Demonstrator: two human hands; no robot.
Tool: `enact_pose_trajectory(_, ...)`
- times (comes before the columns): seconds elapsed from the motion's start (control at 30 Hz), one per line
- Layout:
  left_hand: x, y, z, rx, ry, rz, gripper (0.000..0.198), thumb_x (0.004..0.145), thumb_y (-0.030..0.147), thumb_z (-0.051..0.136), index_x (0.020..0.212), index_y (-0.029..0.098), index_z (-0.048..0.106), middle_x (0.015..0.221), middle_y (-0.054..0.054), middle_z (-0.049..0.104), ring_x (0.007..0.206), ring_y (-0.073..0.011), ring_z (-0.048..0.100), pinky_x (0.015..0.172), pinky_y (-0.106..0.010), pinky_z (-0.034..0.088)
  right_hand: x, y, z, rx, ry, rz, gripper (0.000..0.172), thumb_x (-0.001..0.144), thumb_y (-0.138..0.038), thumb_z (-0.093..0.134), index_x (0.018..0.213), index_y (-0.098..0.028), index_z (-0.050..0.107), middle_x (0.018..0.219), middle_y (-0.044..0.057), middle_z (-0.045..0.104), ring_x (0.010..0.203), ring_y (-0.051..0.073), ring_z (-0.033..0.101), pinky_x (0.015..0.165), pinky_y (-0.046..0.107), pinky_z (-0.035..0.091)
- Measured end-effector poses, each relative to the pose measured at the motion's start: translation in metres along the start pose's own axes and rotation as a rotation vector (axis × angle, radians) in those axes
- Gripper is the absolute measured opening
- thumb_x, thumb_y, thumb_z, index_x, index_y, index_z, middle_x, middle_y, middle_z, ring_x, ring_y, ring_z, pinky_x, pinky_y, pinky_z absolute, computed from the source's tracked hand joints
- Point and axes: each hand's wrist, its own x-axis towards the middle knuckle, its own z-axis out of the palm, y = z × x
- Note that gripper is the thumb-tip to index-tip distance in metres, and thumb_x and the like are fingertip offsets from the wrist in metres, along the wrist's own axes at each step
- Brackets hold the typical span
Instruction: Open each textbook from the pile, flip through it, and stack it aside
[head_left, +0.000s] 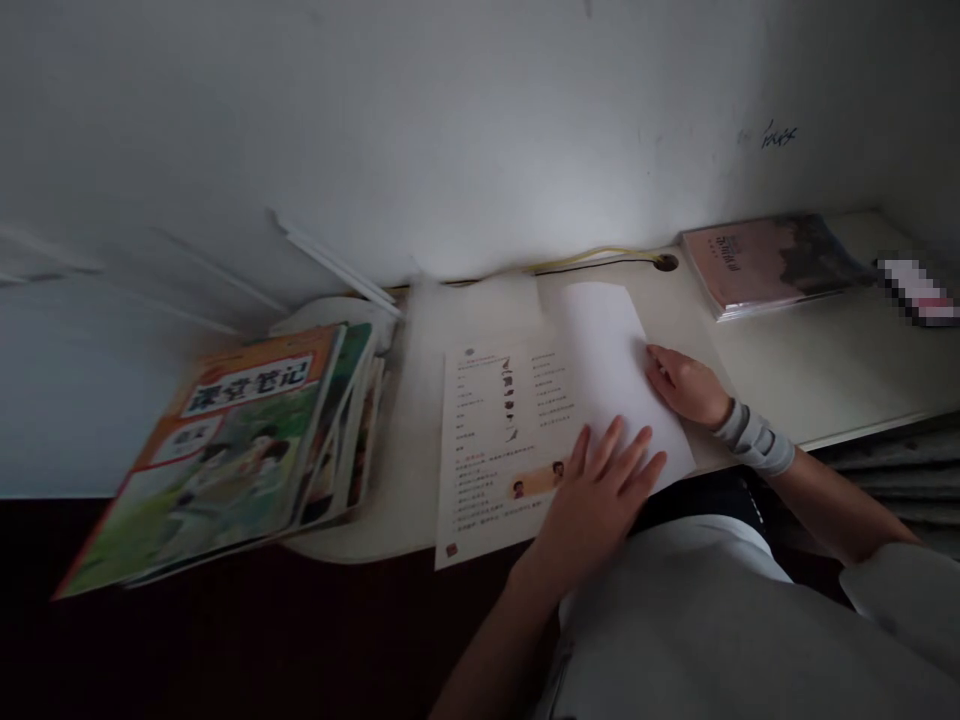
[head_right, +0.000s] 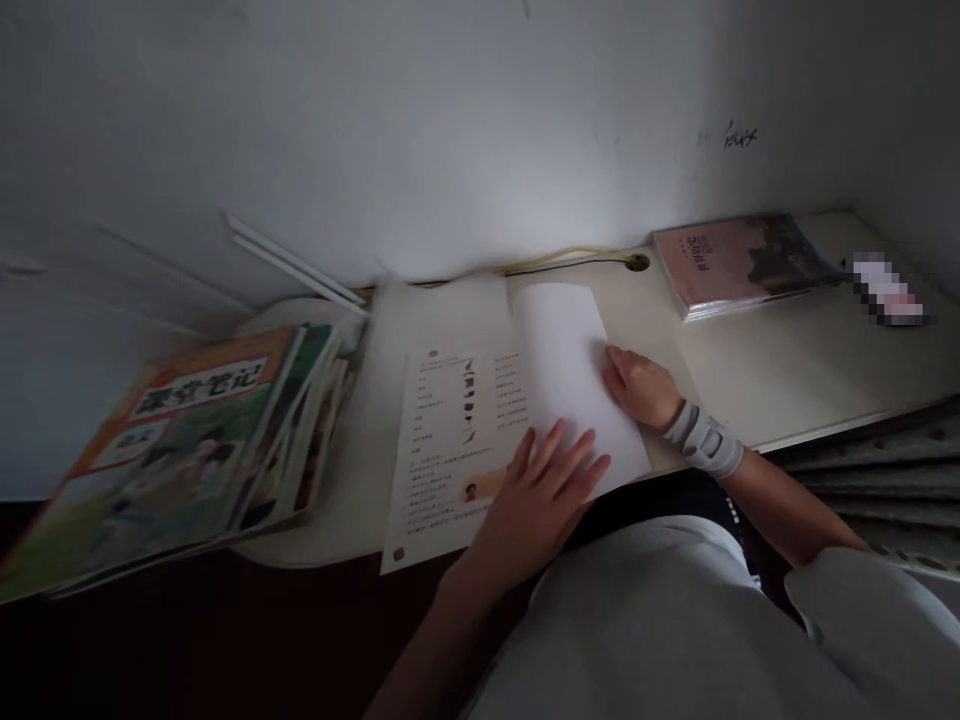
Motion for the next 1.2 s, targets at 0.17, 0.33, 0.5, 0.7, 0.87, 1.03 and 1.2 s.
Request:
enact_pose_trajectory(0.17,0.020,-0.003,0.018,-0.021,-0.020,0.022,0.029,0.091,0.014,0.043,0.110,0.017,0.065,0.126,-0.010,0.063,0.129,-0.0319,0.045,0.108,-0.062,0.030,-0.027,0.021,-0.001,-0.159,0.018,-0.043,0.045,0.090,-0.024,0.042,0.131,-0.007,0.050,0.129,0.018,0.057,0.117,0.029,0.054,0.099,0.041,0.044)
enact_pose_trajectory(0.33,0.019,-0.019,0.017,-0.023,-0.060,0.035,0.029,0.090,0.009,0.043,0.108,0.017,0.065,0.124,-0.010,0.064,0.129,-0.0316,0.046,0.106,-0.063,0.031,-0.065,0.048,0.004,-0.204,0.068,-0.044,0.046,0.092,-0.029,0.040,0.133,-0.007,0.049,0.140,0.020,0.048,0.132,0.029,0.042,0.109,0.048,0.033)
enact_pose_trajectory(0.5,0.018,-0.023,0.014,-0.015,-0.046,-0.006,0.027,0.090,0.009,0.045,0.106,0.016,0.065,0.124,-0.011,0.064,0.130,-0.0330,0.045,0.106,-0.064,0.032,-0.073,0.052,0.006,-0.251,0.050,-0.069,0.048,0.094,-0.033,0.039,0.133,-0.006,0.049,0.142,0.022,0.045,0.135,0.029,0.038,0.110,0.048,0.031)
enact_pose_trajectory(0.7,0.008,-0.028,0.023,0.022,-0.005,-0.126,0.029,0.089,0.007,0.045,0.106,0.016,0.066,0.125,-0.014,0.063,0.133,-0.0355,0.042,0.104,-0.066,0.034,-0.071,0.055,0.004,-0.237,0.010,-0.091,0.052,0.093,-0.040,0.043,0.134,-0.008,0.049,0.144,0.022,0.042,0.136,0.030,0.036,0.111,0.049,0.030)
enact_pose_trajectory(0.87,0.015,-0.021,0.025,0.057,-0.021,-0.029,0.027,0.090,0.009,0.045,0.107,0.015,0.065,0.127,-0.013,0.061,0.132,-0.0327,0.043,0.105,-0.063,0.035,-0.072,0.055,0.004,-0.232,0.018,-0.081,0.052,0.093,-0.039,0.043,0.134,-0.007,0.048,0.144,0.022,0.042,0.137,0.030,0.036,0.111,0.049,0.030)
enact_pose_trajectory(1.03,0.028,-0.016,0.024,-0.011,0.004,-0.006,0.028,0.090,0.009,0.044,0.109,0.015,0.065,0.127,-0.013,0.062,0.132,-0.0321,0.043,0.107,-0.064,0.032,-0.072,0.054,0.003,-0.214,0.027,-0.079,0.049,0.094,-0.037,0.041,0.134,-0.009,0.049,0.144,0.020,0.043,0.136,0.029,0.037,0.111,0.049,0.031)
enact_pose_trajectory(1.2,0.029,-0.014,0.031,-0.033,0.020,-0.014,0.030,0.092,0.010,0.043,0.113,0.016,0.063,0.127,-0.013,0.062,0.131,-0.0313,0.044,0.107,-0.066,0.030,-0.074,0.056,0.003,-0.173,0.075,-0.083,0.050,0.095,-0.039,0.038,0.131,-0.007,0.051,0.140,0.020,0.048,0.134,0.029,0.040,0.110,0.046,0.032)
